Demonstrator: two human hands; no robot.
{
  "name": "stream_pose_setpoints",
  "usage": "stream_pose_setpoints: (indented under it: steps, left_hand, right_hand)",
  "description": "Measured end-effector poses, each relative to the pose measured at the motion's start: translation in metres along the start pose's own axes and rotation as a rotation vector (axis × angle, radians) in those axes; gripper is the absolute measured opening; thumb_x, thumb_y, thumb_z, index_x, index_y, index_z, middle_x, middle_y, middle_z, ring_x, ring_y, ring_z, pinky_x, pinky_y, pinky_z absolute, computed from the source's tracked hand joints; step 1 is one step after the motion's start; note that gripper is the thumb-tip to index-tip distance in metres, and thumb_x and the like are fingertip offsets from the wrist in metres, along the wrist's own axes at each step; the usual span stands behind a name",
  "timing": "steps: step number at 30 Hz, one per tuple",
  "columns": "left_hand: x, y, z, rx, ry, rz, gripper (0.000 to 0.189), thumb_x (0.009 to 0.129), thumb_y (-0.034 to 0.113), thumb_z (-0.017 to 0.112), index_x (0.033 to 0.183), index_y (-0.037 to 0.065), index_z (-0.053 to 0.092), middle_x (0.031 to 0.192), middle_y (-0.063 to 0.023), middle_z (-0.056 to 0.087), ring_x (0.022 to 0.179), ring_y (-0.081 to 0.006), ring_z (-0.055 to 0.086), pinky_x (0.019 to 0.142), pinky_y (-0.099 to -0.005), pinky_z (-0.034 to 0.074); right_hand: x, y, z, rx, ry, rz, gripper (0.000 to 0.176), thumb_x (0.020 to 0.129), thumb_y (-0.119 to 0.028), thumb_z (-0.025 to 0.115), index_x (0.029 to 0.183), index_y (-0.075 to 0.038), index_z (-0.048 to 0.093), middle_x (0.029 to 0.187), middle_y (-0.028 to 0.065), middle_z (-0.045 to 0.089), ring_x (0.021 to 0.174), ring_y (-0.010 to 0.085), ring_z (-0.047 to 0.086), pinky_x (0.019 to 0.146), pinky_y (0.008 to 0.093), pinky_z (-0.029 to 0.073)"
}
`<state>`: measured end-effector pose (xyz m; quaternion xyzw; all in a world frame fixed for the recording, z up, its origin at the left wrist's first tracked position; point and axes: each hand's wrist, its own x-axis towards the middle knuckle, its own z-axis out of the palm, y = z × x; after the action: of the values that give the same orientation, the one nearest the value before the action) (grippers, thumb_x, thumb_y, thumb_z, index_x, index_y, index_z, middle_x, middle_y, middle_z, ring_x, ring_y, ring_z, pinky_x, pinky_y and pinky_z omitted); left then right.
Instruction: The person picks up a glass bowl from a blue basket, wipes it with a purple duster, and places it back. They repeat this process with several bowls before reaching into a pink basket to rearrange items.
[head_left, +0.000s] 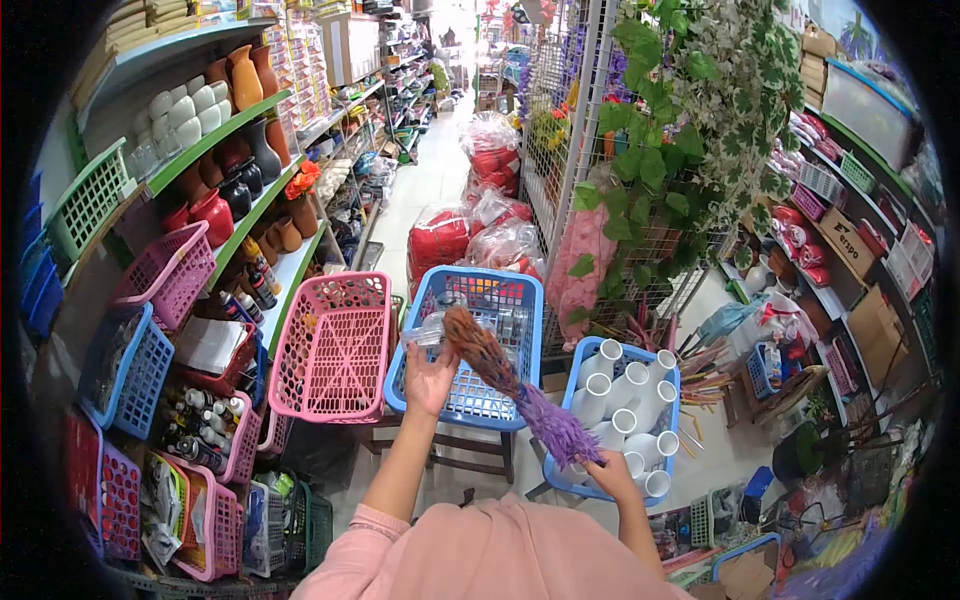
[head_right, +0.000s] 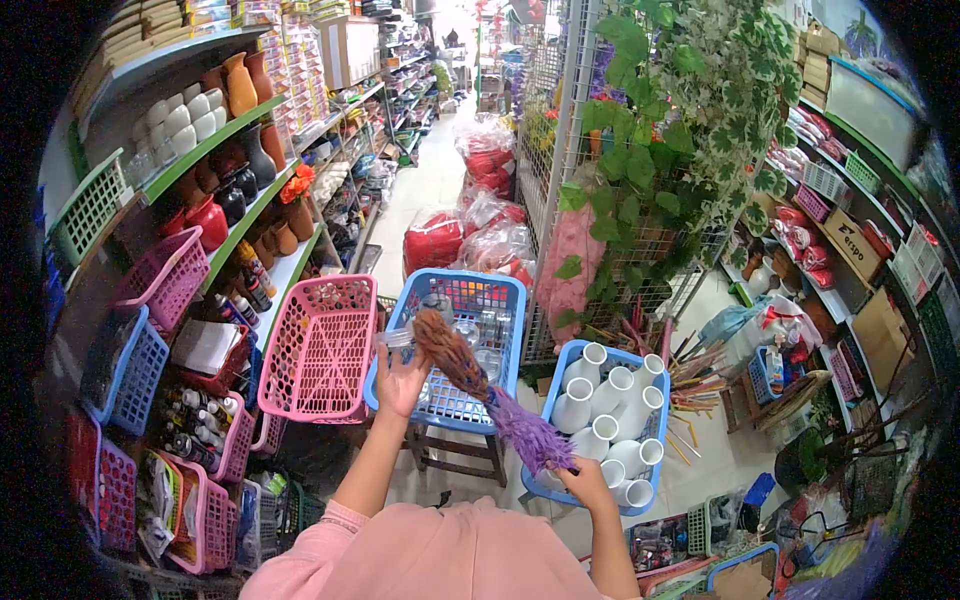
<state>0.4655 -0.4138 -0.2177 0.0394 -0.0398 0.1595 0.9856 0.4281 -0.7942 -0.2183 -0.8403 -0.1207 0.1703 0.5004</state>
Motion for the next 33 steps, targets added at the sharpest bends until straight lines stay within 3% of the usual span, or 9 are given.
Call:
stream_pose_setpoints:
  steps: [3,7,11,17,19,23,25,28,33]
  left_hand:
    - [-0.003,-0.003,0.003,0.436,-0.047,0.078,0.056,0.094,0.044,0.054,0.137,0.011,0.041,0.137,-0.0097,0.047,0.127,-0.0267,0.045,0.110,-0.0444,0.033]
    - [-0.007,-0.007,0.018,0.470,-0.098,-0.071,0.062,0.094,0.046,0.054,0.140,0.009,0.038,0.140,-0.0095,0.046,0.128,-0.0249,0.045,0.109,-0.0416,0.034]
    - [-0.003,0.005,-0.026,0.612,-0.013,-0.164,0.064,0.091,0.043,0.060,0.142,0.013,0.035,0.139,-0.0075,0.045,0.127,-0.0250,0.046,0.104,-0.0429,0.037]
    - [-0.022,0.002,0.011,0.918,-0.074,-0.212,0.064,0.090,0.049,0.058,0.140,0.014,0.037,0.135,-0.0052,0.049,0.120,-0.0226,0.050,0.101,-0.0402,0.040]
    - [-0.020,0.003,0.016,0.841,-0.029,-0.171,0.064,0.091,0.052,0.054,0.139,0.013,0.038,0.133,-0.0055,0.050,0.119,-0.0221,0.050,0.100,-0.0394,0.040]
    - [-0.014,0.013,0.001,0.723,0.054,-0.129,0.068,0.092,0.060,0.044,0.140,0.012,0.040,0.133,-0.0072,0.052,0.118,-0.0212,0.052,0.100,-0.0380,0.041]
    - [-0.017,0.013,0.009,0.811,0.022,-0.158,0.070,0.092,0.060,0.046,0.140,0.010,0.040,0.136,-0.0080,0.050,0.121,-0.0216,0.051,0.101,-0.0384,0.041]
    - [-0.015,0.017,0.007,0.976,0.010,-0.178,0.070,0.092,0.058,0.046,0.139,0.007,0.039,0.134,-0.0102,0.051,0.124,-0.0232,0.050,0.099,-0.0380,0.044]
    - [-0.014,0.031,-0.002,0.755,0.074,-0.143,0.074,0.090,0.061,0.048,0.141,0.008,0.037,0.134,-0.0094,0.051,0.118,-0.0228,0.055,0.095,-0.0344,0.048]
  right_hand:
    - [0.002,0.008,0.004,-0.065,-0.005,-0.108,0.030,0.082,-0.027,0.072,0.093,0.001,0.069,0.063,0.0064,0.059,0.057,0.0094,0.050,0.055,0.0301,0.043]
    - [0.009,0.016,0.012,-0.025,0.109,-0.242,0.027,0.080,-0.022,0.072,0.094,0.000,0.069,0.061,0.0077,0.059,0.054,0.0101,0.047,0.053,0.0303,0.042]
    - [0.008,0.006,0.011,0.009,0.114,-0.169,0.028,0.081,-0.023,0.071,0.095,0.001,0.068,0.062,0.0076,0.060,0.054,0.0106,0.047,0.053,0.0304,0.043]
    - [0.006,-0.006,0.000,-0.031,0.148,-0.133,0.032,0.083,-0.028,0.071,0.097,0.001,0.068,0.062,0.0080,0.061,0.056,0.0116,0.054,0.056,0.0317,0.046]
    - [0.005,-0.002,-0.010,-0.134,-0.018,-0.048,0.034,0.083,-0.029,0.071,0.098,0.001,0.068,0.067,0.0098,0.065,0.061,0.0132,0.059,0.060,0.0326,0.048]
    - [0.004,-0.001,-0.022,-0.174,-0.005,-0.010,0.033,0.083,-0.029,0.072,0.097,0.001,0.069,0.071,0.0111,0.067,0.064,0.0141,0.059,0.063,0.0330,0.048]
    - [0.012,0.013,-0.018,-0.217,0.125,-0.085,0.032,0.081,-0.028,0.072,0.096,0.000,0.069,0.075,0.0132,0.069,0.067,0.0147,0.061,0.065,0.0332,0.048]
    - [0.006,0.005,-0.015,-0.123,-0.004,-0.090,0.030,0.081,-0.026,0.071,0.096,-0.001,0.069,0.077,0.0162,0.068,0.068,0.0160,0.062,0.065,0.0341,0.048]
    - [0.011,-0.004,-0.014,-0.196,0.030,-0.070,0.029,0.081,-0.025,0.070,0.098,-0.001,0.069,0.077,0.0184,0.067,0.067,0.0181,0.061,0.066,0.0342,0.048]
